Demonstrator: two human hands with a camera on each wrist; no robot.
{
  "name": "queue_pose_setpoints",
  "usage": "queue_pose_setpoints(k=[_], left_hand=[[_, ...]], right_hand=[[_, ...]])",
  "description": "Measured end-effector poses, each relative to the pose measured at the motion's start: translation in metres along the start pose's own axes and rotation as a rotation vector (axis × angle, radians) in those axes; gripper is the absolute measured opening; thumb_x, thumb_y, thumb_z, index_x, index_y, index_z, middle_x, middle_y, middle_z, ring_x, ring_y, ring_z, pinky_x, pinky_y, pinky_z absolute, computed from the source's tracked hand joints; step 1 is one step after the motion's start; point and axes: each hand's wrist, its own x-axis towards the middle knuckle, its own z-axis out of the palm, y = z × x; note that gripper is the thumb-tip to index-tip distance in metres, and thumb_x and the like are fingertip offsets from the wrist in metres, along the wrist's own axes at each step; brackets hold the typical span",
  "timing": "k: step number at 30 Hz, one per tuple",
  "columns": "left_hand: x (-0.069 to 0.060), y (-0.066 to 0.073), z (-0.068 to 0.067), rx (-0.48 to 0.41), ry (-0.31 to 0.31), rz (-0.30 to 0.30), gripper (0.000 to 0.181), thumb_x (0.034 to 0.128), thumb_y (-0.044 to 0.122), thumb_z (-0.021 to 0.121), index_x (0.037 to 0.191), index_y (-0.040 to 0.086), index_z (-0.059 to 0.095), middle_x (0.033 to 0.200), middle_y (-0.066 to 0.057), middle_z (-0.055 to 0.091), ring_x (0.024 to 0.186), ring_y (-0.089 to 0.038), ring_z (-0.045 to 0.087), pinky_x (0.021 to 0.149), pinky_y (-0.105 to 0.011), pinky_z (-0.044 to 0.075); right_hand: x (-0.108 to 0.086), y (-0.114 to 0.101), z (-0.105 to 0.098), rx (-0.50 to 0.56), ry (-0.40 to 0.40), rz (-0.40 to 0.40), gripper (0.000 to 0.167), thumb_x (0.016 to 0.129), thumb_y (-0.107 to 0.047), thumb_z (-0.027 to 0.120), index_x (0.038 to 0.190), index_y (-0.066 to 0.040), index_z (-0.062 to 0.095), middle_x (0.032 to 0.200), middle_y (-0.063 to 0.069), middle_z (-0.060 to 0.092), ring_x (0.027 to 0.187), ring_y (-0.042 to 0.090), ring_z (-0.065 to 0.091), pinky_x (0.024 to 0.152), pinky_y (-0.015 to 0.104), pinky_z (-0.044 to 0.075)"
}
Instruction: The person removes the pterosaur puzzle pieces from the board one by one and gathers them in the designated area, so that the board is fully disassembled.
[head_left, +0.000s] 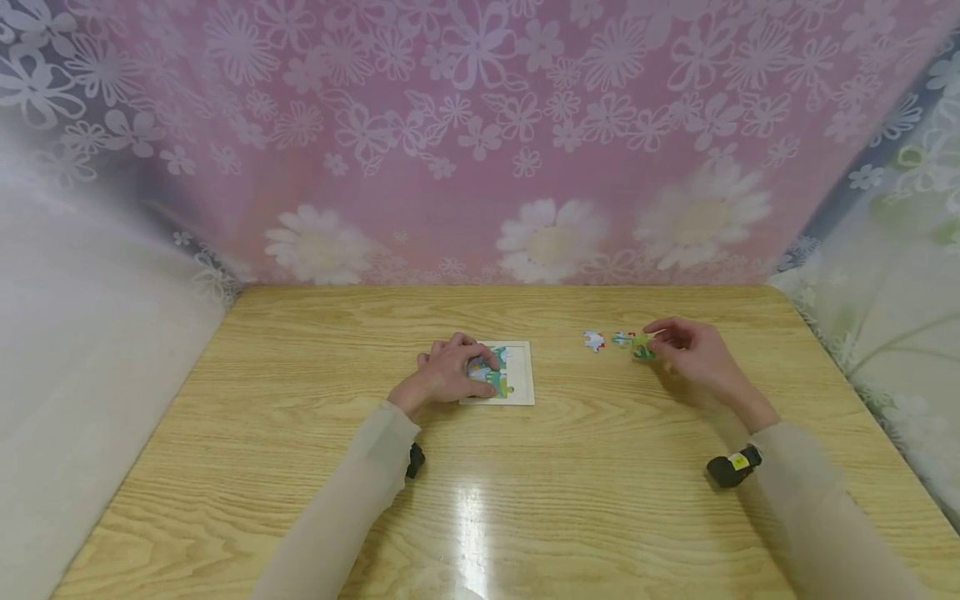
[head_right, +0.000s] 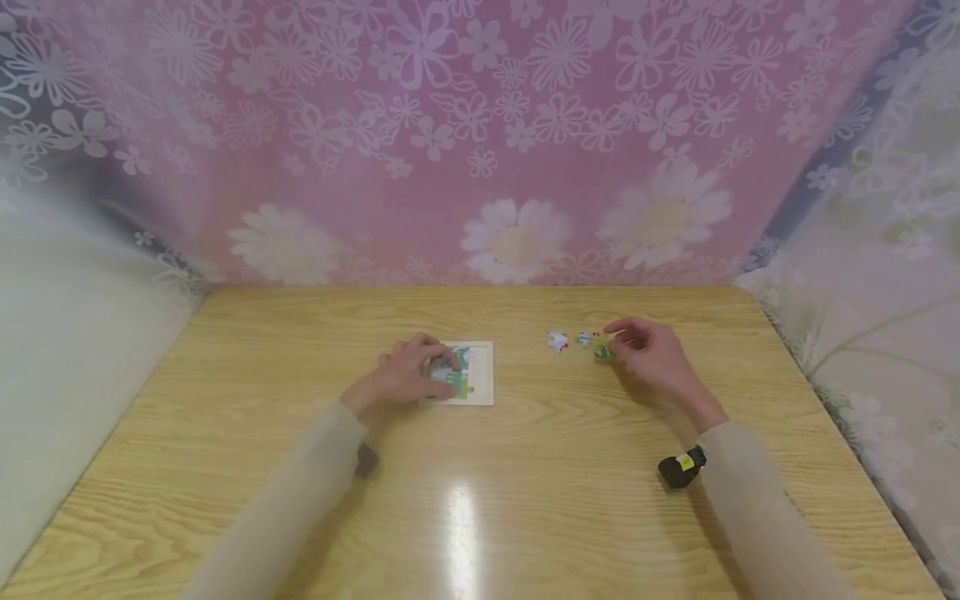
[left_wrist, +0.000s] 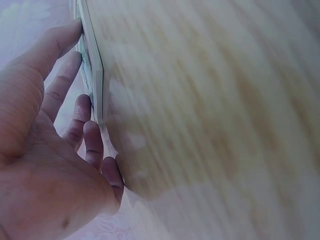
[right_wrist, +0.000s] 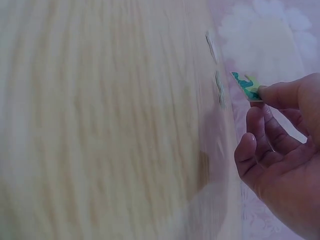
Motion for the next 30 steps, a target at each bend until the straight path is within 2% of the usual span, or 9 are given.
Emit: queue_pose_setpoints(k=[11,20,22,27,30], left_hand=[[0.001,-0.001,0.001,-0.004,0.006,0.002,0.022,0.0907,0.041,0.077,0.11,0.038,0.068,0.145,0.0,0.044,0.119,-0.034,0.035,0.09,-0.051,0.019],[0.002,0.0,0.0,-0.006,0.001,-0.009,0.021,0.0906,0.042,0.077,0.11,0.039,0.068,0.146,0.0,0.043,0.123,-0.035,0.034,0.091,-0.052,0.019],[0.001,0.0,0.0,-0.004,0.002,-0.013,0.022,0.0907,0.042,0.077,0.11,0.039,0.068,0.146,0.001,0.043,0.124,-0.035,0.034,0.091,-0.052,0.019],[0.001,0.0,0.0,0.001,0.006,-0.013,0.022,0.0906,0.043,0.077,0.11,0.039,0.068,0.147,0.0,0.042,0.125,-0.035,0.034,0.092,-0.052,0.02],[0.0,0.0,0.0,0.005,0.01,-0.001,0.023,0.0912,0.044,0.076,0.112,0.039,0.068,0.148,-0.001,0.042,0.125,-0.036,0.034,0.092,-0.053,0.02]], right_hand=[[0.006,0.019,-0.015,-0.054,0.016,0.027,0.032,0.105,-0.021,0.06,0.13,-0.002,0.064,0.116,0.024,0.068,0.085,0.001,0.064,0.067,0.025,0.054],[0.015,0.026,-0.017,-0.168,0.034,0.063,0.033,0.105,-0.025,0.059,0.129,-0.005,0.066,0.115,0.022,0.069,0.083,-0.001,0.058,0.071,0.02,0.049],[0.017,0.027,-0.017,-0.185,0.037,0.069,0.032,0.105,-0.025,0.059,0.129,-0.005,0.066,0.116,0.021,0.069,0.086,0.003,0.059,0.072,0.021,0.049],[0.02,0.028,-0.015,-0.212,0.039,0.071,0.031,0.104,-0.024,0.059,0.128,-0.005,0.067,0.116,0.021,0.068,0.095,0.024,0.064,0.074,0.026,0.049],[0.022,0.028,-0.013,-0.223,0.043,0.068,0.03,0.104,-0.022,0.059,0.128,-0.004,0.067,0.115,0.021,0.068,0.099,0.032,0.064,0.076,0.03,0.049]])
